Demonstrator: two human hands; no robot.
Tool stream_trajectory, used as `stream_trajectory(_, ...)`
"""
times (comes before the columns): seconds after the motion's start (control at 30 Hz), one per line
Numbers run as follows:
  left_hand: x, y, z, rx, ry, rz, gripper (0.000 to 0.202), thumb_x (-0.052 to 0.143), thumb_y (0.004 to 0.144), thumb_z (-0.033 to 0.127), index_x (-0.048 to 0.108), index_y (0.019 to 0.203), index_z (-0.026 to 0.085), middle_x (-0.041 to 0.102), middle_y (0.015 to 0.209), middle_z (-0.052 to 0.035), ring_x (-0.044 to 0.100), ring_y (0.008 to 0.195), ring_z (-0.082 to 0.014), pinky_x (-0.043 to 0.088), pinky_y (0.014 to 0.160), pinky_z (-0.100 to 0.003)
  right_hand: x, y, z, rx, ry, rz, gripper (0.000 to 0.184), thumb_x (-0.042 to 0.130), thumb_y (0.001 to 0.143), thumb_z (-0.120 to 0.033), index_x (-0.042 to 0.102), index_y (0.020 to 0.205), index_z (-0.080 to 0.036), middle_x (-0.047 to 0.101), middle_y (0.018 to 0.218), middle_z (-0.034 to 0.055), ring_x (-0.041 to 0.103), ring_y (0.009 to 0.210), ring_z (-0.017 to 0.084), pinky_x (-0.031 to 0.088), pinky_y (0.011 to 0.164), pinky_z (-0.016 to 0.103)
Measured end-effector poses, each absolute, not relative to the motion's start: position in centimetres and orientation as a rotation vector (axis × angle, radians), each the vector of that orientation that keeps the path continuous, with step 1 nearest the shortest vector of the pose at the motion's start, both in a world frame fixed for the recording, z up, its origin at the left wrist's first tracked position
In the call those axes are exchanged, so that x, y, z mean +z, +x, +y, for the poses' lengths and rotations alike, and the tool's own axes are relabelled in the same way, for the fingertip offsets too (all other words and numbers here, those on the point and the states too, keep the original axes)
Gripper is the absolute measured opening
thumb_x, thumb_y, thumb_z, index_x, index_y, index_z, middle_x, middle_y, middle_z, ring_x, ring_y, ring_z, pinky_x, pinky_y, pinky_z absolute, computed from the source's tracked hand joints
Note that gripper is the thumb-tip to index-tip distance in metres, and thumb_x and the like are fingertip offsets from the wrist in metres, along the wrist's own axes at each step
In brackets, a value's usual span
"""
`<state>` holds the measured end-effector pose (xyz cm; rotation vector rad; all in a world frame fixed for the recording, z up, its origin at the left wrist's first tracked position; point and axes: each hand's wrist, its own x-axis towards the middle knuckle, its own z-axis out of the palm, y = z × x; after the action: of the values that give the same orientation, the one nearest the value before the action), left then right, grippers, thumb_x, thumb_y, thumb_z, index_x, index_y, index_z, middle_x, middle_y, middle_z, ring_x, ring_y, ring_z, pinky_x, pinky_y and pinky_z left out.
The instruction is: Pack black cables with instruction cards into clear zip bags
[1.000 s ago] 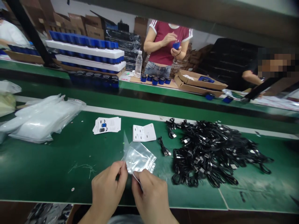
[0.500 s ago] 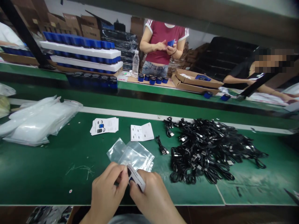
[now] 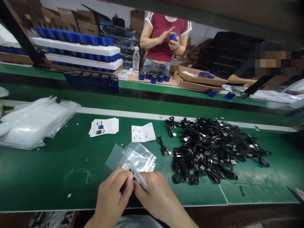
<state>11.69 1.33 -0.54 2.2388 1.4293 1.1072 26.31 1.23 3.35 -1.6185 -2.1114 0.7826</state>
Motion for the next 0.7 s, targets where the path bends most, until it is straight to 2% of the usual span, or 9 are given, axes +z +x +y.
stream_trajectory(0.1, -0.4, 11.5, 1.5, 1.07, 2.284, 1.4, 0.013, 0.045, 0.087, 0.018, 0.055, 0.078, 0.021, 0.057, 0.069, 0.0022, 0.057, 0.062, -0.0115, 0.044, 0.059, -0.02, 3.6, 26.5, 1.1, 0.954, -1.593, -1.94, 0.02, 0.048, 0.08, -0.018, 0.054, 0.062, -0.019, 0.055, 0.052, -0.0025, 0.049, 0.047, 0.011, 0.027, 0.044, 0.02)
stream_trajectory(0.2, -0.1, 11.3, 1.9, 1.069, 2.27, 1.403, 0.013, 0.045, 0.087, 0.018, 0.053, 0.078, 0.021, 0.055, 0.07, 0.0019, 0.057, 0.062, -0.0113, 0.044, 0.059, -0.02, 3.9, 27.2, 0.8, 1.298, -1.433, -1.763, 0.017, 0.046, 0.083, -0.016, 0.06, 0.074, -0.019, 0.062, 0.061, -0.0017, 0.059, 0.055, 0.013, 0.039, 0.05, 0.019)
stream_trajectory(0.3, 0.3, 11.2, 1.9, 1.075, 2.258, 1.379, 0.012, 0.045, 0.086, 0.016, 0.053, 0.08, 0.021, 0.052, 0.076, 0.0011, 0.056, 0.061, -0.0101, 0.045, 0.057, -0.019, 3.5, 27.6, 1.0, 1.47, -1.363, -1.553, 0.02, 0.048, 0.084, -0.02, 0.061, 0.07, -0.017, 0.064, 0.064, -0.0002, 0.063, 0.059, 0.014, 0.046, 0.057, 0.022)
stream_trajectory(0.37, 0.5, 11.2, 1.7, 1.061, 2.238, 1.348, 0.012, 0.045, 0.086, 0.016, 0.053, 0.08, 0.022, 0.049, 0.079, 0.0005, 0.055, 0.061, -0.0099, 0.045, 0.056, -0.019, 2.8, 27.3, 1.6, 1.364, -1.396, -1.43, 0.007, 0.059, 0.078, -0.022, 0.062, 0.075, -0.017, 0.065, 0.07, 0.0008, 0.062, 0.064, 0.014, 0.046, 0.058, 0.022)
stream_trajectory(0.43, 0.8, 11.3, 1.4, 1.017, 2.201, 1.309, 0.014, 0.044, 0.086, 0.017, 0.052, 0.076, 0.022, 0.047, 0.079, 0.0, 0.055, 0.064, -0.0107, 0.045, 0.058, -0.02, 1.9, 26.7, 2.2, 1.25, -1.392, -1.365, 0.017, 0.066, 0.071, -0.019, 0.062, 0.088, -0.017, 0.065, 0.081, 0.0021, 0.061, 0.072, 0.014, 0.046, 0.06, 0.022)
stream_trajectory(0.47, 0.9, 11.3, 1.2, 0.983, 2.178, 1.29, 0.015, 0.044, 0.087, 0.018, 0.051, 0.075, 0.022, 0.047, 0.079, -0.0001, 0.055, 0.066, -0.0112, 0.046, 0.059, -0.02, 1.5, 26.4, 2.4, 1.226, -1.385, -1.362, 0.018, 0.066, 0.071, -0.018, 0.062, 0.088, -0.017, 0.065, 0.081, 0.0017, 0.06, 0.071, 0.014, 0.044, 0.058, 0.021)
stream_trajectory(0.53, 1.1, 11.4, 1.0, 0.915, 2.144, 1.252, 0.017, 0.042, 0.088, 0.019, 0.05, 0.073, 0.022, 0.048, 0.079, -0.0003, 0.056, 0.069, -0.012, 0.047, 0.062, -0.021, 1.1, 25.8, 2.7, 1.23, -1.389, -1.423, 0.004, 0.061, 0.075, -0.015, 0.063, 0.078, -0.016, 0.062, 0.068, -0.0015, 0.056, 0.06, 0.011, 0.04, 0.051, 0.018)
stream_trajectory(0.6, 1.2, 11.5, 1.1, 0.864, 2.115, 1.249, 0.018, 0.041, 0.089, 0.022, 0.051, 0.074, 0.022, 0.05, 0.08, -0.0002, 0.057, 0.069, -0.012, 0.047, 0.062, -0.02, 1.4, 25.8, 2.8, 1.192, -1.438, -1.556, 0.012, 0.057, 0.077, -0.012, 0.062, 0.067, -0.015, 0.056, 0.055, -0.0043, 0.051, 0.05, 0.009, 0.035, 0.047, 0.018)
stream_trajectory(0.7, 1.1, 11.4, 1.9, 0.821, 2.053, 1.332, 0.02, 0.04, 0.09, 0.027, 0.051, 0.073, 0.023, 0.054, 0.079, 0.0011, 0.057, 0.064, -0.0116, 0.046, 0.058, -0.02, 2.7, 27.3, 3.1, 1.03, -1.463, -1.787, 0.009, 0.058, 0.082, -0.019, 0.066, 0.084, -0.018, 0.064, 0.069, -0.0012, 0.058, 0.063, 0.013, 0.043, 0.059, 0.022)
